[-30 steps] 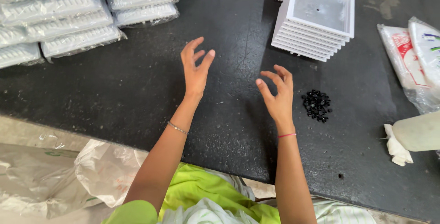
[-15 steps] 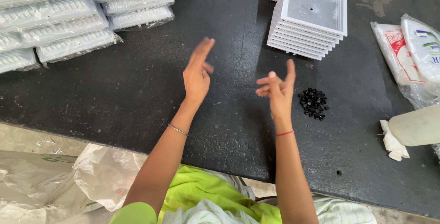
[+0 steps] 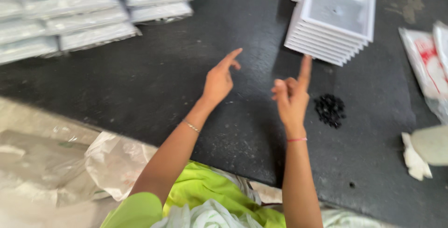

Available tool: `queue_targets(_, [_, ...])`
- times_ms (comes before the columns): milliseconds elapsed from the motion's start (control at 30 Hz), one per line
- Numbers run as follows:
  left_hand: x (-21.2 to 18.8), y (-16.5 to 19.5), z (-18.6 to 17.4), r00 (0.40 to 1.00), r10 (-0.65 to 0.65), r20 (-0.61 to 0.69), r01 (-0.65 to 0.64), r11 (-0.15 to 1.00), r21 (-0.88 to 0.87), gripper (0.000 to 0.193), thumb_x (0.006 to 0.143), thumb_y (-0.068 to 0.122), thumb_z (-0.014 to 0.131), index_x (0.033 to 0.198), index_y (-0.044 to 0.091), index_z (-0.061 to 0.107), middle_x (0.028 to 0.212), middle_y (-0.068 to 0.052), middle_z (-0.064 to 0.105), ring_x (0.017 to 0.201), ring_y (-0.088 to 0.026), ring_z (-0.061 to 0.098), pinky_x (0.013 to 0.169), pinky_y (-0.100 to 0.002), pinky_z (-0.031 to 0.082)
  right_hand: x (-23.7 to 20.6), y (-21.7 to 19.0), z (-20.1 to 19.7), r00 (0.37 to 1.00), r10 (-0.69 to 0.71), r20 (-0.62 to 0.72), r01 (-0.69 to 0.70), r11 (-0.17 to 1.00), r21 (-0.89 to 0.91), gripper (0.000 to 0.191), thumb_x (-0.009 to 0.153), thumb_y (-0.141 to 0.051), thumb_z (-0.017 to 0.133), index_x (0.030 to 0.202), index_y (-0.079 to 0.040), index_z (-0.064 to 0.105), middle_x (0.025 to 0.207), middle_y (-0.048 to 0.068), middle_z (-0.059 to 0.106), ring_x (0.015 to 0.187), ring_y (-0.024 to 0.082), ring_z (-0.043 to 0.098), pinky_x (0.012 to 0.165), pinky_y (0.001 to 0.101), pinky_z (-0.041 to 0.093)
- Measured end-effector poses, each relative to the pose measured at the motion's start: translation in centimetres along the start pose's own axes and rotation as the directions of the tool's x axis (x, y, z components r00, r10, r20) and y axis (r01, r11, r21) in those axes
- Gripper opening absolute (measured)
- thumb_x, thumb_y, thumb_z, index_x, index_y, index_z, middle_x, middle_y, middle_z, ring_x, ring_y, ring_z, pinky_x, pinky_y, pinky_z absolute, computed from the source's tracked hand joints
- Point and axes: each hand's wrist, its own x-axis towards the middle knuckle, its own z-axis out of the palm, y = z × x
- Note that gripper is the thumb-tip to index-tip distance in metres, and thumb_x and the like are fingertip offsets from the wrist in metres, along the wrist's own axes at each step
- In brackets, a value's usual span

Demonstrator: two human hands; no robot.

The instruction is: The person places small black components one at a time into the holes of a white square plastic panel, then folds a clear plastic film around the panel and stacks it with finished panels. They repeat the process with another panel, pressing components into place by hand.

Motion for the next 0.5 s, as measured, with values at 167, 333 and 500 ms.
queue_targets(167, [0.6,0.5,-1.2,0.984,-0.075,-0.163,0.073,0.997,-0.016,0.088,0.079,-0.010,0.057,0.159,0.019,0.034,0.159,-0.014,0.039,0.114,-0.028,0.066,0.091,-0.038,0.057,-0.2,-0.4,-0.3,0.998,-0.043,-0.038,0.045,0.998,0.036,0.086,0.116,-0.021,0.059,0.171,-0.014,-0.007,0.103,0.010,0.075,0.071,0.013,0.065,0.069,0.0264,0.056])
queue_targets(333, [3.7,0.4,-3.9,0.902,0.023,-0.432,0.113,0.951,0.288,0.102,0.082,0.010,0.075,0.166,0.019,0.017,0.170,-0.019,0.018,0.145,-0.035,0.042,0.120,-0.055,0.033,0.3,0.8,-0.2,0.984,-0.156,-0.083,0.134,0.965,-0.226,0.046,0.112,-0.020,0.064,0.150,-0.008,0.042,0.152,0.019,0.049,0.115,0.023,0.063,0.083,0.0289,0.057])
queue_targets(500, [10.6,-3.9,-9.7,0.889,0.165,-0.427,0.180,0.731,0.658,0.095,0.083,0.025,0.083,0.160,0.015,0.029,0.163,-0.026,0.020,0.151,-0.052,0.020,0.122,-0.065,0.019,0.7,2.6,-0.6,0.983,-0.162,-0.088,0.130,0.947,-0.293,0.025,0.108,-0.018,0.067,0.127,-0.003,0.073,0.160,0.016,0.039,0.126,0.024,0.056,0.091,0.0297,0.055])
